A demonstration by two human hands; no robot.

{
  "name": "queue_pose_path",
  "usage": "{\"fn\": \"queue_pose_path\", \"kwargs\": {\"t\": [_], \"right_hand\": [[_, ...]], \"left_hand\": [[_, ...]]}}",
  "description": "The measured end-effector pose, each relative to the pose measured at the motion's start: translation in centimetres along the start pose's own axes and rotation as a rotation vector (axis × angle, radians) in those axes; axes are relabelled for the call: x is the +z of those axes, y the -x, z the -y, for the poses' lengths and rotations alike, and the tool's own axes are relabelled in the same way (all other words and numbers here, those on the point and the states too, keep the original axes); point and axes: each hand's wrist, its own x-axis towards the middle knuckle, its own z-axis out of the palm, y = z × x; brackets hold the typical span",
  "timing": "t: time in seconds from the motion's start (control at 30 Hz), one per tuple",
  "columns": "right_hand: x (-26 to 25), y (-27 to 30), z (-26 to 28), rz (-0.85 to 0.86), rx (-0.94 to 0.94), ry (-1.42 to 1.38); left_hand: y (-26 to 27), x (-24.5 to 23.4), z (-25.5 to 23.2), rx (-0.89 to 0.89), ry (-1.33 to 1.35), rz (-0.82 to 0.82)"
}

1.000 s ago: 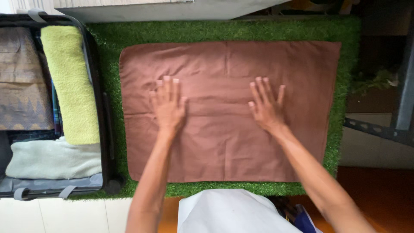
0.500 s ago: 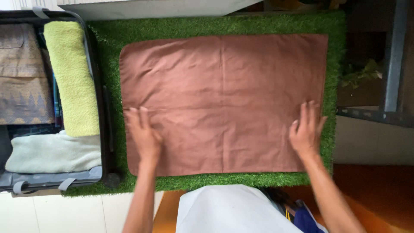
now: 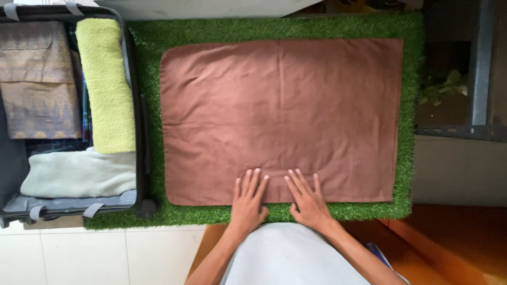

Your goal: The person folds a patterned garment and a brown piece of fabric, then places both items into a suitcase alongside a towel and other clothes.

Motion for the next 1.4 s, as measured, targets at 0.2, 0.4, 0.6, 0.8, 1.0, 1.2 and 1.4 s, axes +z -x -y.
{"fn": "queue_pose_path", "kwargs": {"t": [0.2, 0.4, 0.6, 0.8, 1.0, 1.2, 1.4], "right_hand": [[-1.7, 3.1, -5.0, 0.054, 0.154, 0.198], [-3.4, 7.2, -11.8, 0.016, 0.317, 0.283], [-5.7, 11.9, -19.1, -0.09, 0.267, 0.081], [-10.6, 11.1, -22.1, -0.036, 0.813, -0.255], [-13.9, 5.9, -25.5, -0.534, 0.6, -0.427], [-15.0, -1.4, -31.6, -0.762, 0.573, -0.423], [-16.0, -9.5, -34.1, -0.868, 0.47, -0.474]], "left_hand": [[2.4, -0.7, 5.0, -0.209, -0.123, -0.086], [5.2, -1.2, 11.2, -0.3, -0.196, -0.224], [8.6, -4.2, 15.4, -0.193, -0.073, -0.395], [7.6, -10.4, 15.5, -0.263, 0.139, -0.467], [0.8, -17.0, 16.5, -0.397, 0.381, -0.657], [-8.7, -19.0, 20.4, -0.367, 0.555, -0.81], [-17.1, -19.7, 22.9, -0.262, 0.366, -0.908]]}}
